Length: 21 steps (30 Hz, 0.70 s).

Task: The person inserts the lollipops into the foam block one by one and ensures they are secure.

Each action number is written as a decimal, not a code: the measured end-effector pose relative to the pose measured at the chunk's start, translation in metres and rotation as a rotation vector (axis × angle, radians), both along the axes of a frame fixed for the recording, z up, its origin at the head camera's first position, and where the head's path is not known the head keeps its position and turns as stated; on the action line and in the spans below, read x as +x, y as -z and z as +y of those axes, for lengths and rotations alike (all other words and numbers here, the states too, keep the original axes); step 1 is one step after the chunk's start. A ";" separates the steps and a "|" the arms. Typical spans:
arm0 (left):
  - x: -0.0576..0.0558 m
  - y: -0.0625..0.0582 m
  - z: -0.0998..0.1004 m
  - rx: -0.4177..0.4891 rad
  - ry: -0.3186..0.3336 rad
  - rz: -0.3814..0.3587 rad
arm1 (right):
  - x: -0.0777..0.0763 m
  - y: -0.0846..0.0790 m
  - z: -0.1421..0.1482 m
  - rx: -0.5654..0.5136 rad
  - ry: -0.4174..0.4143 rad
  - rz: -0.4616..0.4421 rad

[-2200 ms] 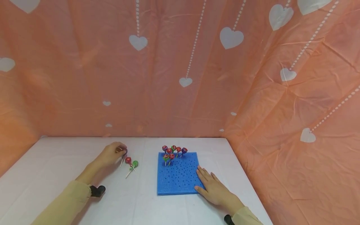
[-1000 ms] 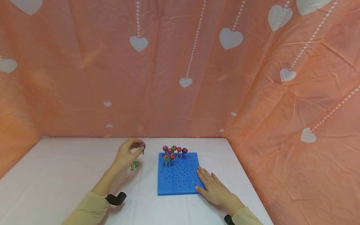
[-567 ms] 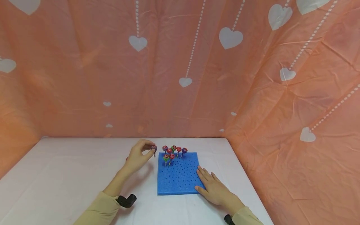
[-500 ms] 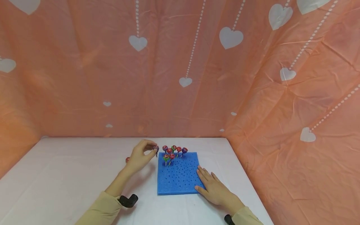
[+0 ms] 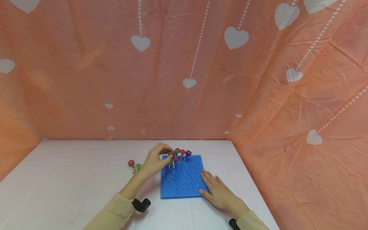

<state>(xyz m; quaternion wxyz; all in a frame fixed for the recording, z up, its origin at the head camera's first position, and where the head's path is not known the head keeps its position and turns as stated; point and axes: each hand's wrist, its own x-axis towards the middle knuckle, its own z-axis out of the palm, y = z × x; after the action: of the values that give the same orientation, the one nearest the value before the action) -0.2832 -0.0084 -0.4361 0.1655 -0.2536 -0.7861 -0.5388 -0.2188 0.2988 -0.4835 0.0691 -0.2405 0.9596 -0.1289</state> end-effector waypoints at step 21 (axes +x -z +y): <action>-0.015 0.002 0.029 -0.186 0.052 -0.029 | 0.001 -0.002 -0.002 0.008 0.014 -0.003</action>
<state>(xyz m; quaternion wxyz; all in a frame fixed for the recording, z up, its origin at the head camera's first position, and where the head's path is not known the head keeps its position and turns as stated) -0.2980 0.0209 -0.4377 0.1158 -0.2804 -0.8283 -0.4711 -0.2178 0.2973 -0.4818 0.0706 -0.2331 0.9617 -0.1257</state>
